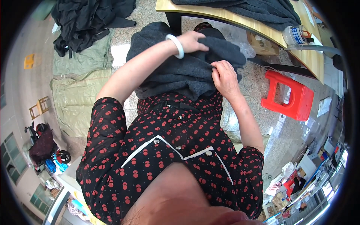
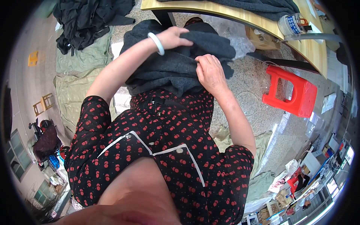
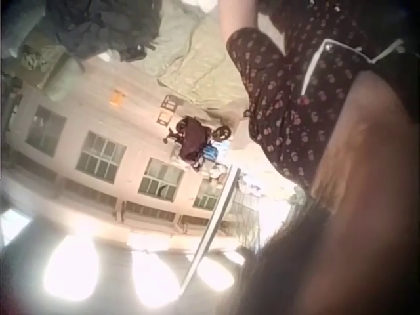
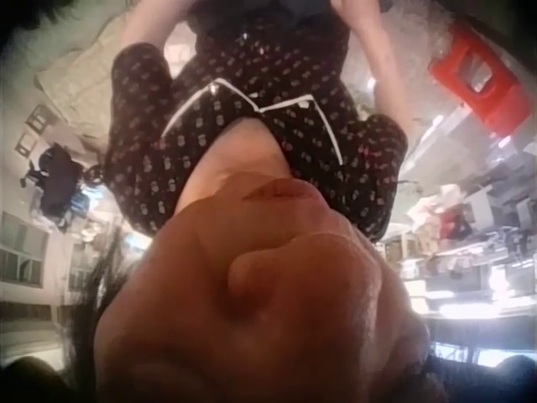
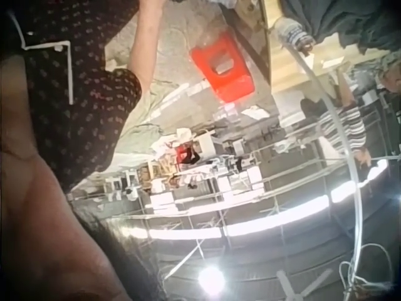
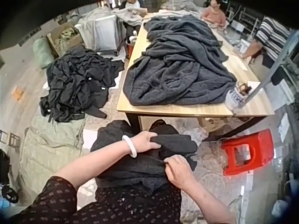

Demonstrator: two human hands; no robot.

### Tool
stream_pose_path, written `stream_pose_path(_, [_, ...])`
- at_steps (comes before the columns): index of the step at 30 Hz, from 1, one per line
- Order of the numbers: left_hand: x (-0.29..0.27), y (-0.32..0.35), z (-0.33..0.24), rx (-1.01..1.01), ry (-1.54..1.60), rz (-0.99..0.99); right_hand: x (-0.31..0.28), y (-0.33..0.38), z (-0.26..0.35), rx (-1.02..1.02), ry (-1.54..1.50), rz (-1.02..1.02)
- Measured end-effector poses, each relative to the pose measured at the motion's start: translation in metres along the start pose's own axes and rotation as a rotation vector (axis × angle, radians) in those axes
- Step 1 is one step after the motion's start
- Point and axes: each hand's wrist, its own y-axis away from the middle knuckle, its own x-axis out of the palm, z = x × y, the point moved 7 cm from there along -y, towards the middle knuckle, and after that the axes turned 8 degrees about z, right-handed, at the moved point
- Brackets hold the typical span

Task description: Folding and sorting black garments on a table in a textile factory setting.

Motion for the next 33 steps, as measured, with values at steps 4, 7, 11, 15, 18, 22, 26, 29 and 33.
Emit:
stream_pose_path(4, [0.001, 0.001, -0.006, -0.2, -0.261, 0.1, 0.005, -0.005, -0.012, 0.028, -0.036, -0.031])
stream_pose_path(7, [0.009, -0.007, -0.003, -0.144, -0.501, 0.111, 0.016, -0.006, -0.018, 0.033, -0.07, -0.021])
stream_pose_path(11, [0.013, -0.016, -0.02, -0.121, -0.741, 0.122, 0.012, -0.015, -0.019, 0.023, -0.058, 0.01])
stream_pose_path(15, [0.032, -0.032, -0.005, -0.185, -0.693, 0.147, 0.015, -0.016, -0.037, 0.11, -0.072, 0.033])
stream_pose_path(18, [0.027, -0.034, 0.007, -0.205, -0.46, 0.073, 0.015, -0.017, -0.043, 0.171, -0.1, 0.062])
stream_pose_path(22, [0.011, -0.029, 0.023, -0.148, -0.175, -0.018, 0.005, -0.04, -0.032, 0.173, -0.14, 0.067])
stream_pose_path(26, [0.0, -0.018, 0.008, -0.152, -0.003, 0.011, 0.006, -0.059, -0.037, 0.211, -0.129, 0.055])
stream_pose_path(29, [-0.002, -0.019, 0.017, -0.201, 0.187, 0.078, 0.011, -0.066, -0.042, 0.239, -0.107, 0.098])
stream_pose_path(33, [-0.008, -0.019, 0.018, -0.216, 0.195, 0.036, 0.008, -0.069, -0.04, 0.249, -0.104, 0.123])
